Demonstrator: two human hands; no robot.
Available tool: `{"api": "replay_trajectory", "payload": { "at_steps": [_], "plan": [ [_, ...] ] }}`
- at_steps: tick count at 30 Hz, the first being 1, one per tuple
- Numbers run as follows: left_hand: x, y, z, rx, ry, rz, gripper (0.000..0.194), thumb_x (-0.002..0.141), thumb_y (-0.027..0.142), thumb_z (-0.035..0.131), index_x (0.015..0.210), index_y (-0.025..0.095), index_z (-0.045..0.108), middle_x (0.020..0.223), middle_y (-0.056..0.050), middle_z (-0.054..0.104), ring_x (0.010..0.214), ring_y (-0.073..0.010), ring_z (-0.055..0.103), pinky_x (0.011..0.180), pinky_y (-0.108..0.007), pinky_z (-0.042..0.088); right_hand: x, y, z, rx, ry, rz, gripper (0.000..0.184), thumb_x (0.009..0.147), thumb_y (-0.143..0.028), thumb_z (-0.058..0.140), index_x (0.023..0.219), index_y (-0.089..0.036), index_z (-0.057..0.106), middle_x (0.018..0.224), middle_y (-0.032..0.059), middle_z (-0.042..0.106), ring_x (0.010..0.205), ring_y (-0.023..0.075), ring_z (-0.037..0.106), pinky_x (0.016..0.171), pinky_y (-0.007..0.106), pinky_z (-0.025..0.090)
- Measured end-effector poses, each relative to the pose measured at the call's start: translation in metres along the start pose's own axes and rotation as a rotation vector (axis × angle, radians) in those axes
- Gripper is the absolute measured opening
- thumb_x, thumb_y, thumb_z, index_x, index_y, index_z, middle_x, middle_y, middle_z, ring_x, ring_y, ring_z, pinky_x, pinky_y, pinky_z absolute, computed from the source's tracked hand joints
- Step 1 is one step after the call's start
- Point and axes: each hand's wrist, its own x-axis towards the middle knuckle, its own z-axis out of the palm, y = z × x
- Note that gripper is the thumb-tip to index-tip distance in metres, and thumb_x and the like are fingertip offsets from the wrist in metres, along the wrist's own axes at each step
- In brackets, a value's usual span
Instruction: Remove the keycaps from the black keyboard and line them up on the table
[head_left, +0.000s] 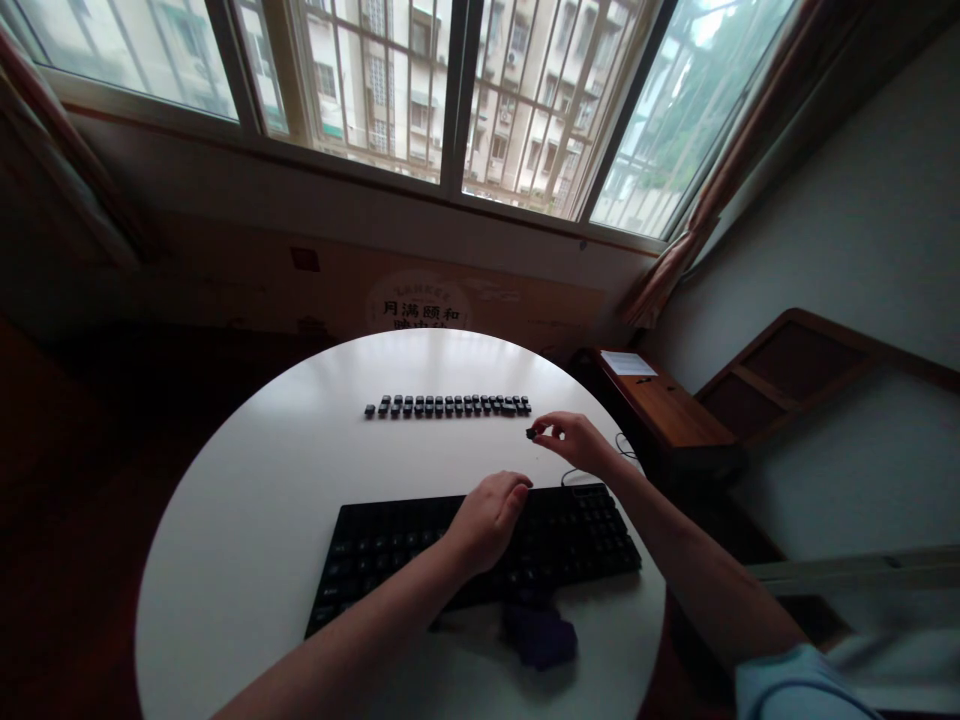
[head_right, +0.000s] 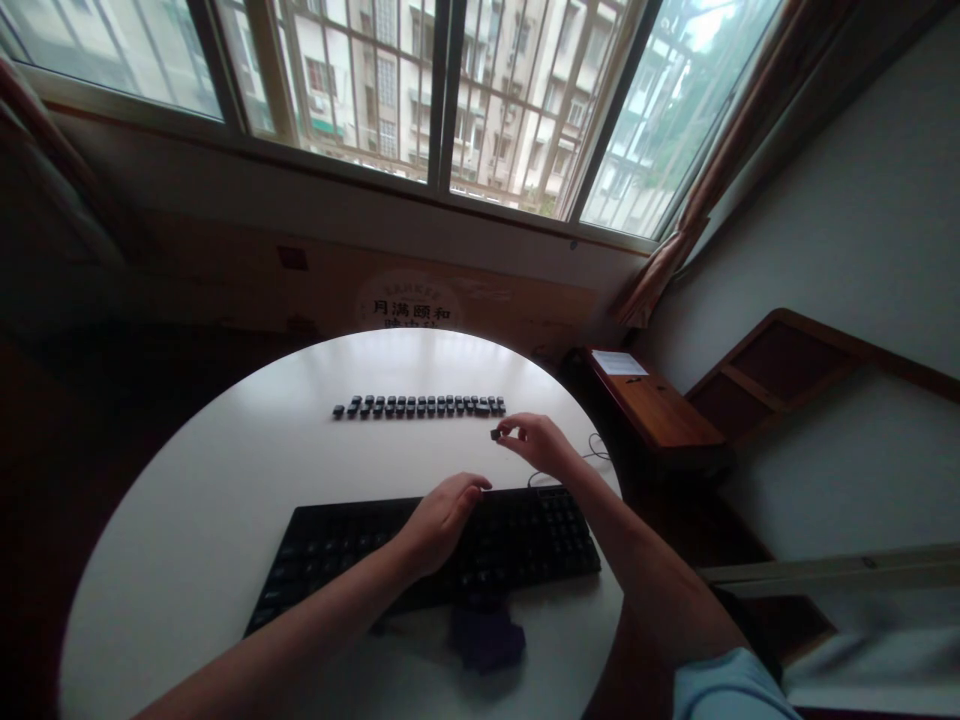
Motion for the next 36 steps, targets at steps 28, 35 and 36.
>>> {"api": "replay_trajectory", "payload": {
  "at_steps": [28,35,36],
  "plan": [
    [-0.002,0.000,0.001,0.133,-0.071,0.023,0.047,0.101,0.044,0.023,0.100,0.020,0.063,0.097,-0.007,0.066,0.096,-0.0221,0.059,0.090,-0.037,0.044,0.084,0.090,0.006,-0.315,-0.141,0.249,0.022,0.071,-0.024,0.076,0.093,-0.022,0.077,0.092,0.0044,0.076,0.088,0.0219,0.068,0.076,0.026,0.048],
    [0.001,0.000,0.001,0.147,-0.097,0.033,0.046,0.102,0.043,0.024,0.098,0.019,0.063,0.094,-0.007,0.065,0.093,-0.0219,0.058,0.088,-0.036,0.044,0.033,0.056,-0.041,-0.044,0.239,0.257,0.061,0.102,-0.048,0.020,0.107,-0.014,0.071,0.107,0.0131,0.069,0.097,0.0213,0.065,0.079,0.030,0.053],
    [0.001,0.000,0.001,0.158,-0.103,0.037,0.045,0.101,0.042,0.025,0.097,0.019,0.064,0.094,-0.007,0.065,0.092,-0.0218,0.058,0.087,-0.036,0.045,0.017,0.050,-0.047,0.127,0.296,0.284,0.070,0.101,-0.054,0.015,0.103,-0.014,0.072,0.097,0.0125,0.070,0.087,0.0203,0.066,0.073,0.029,0.055]
  ]
}}
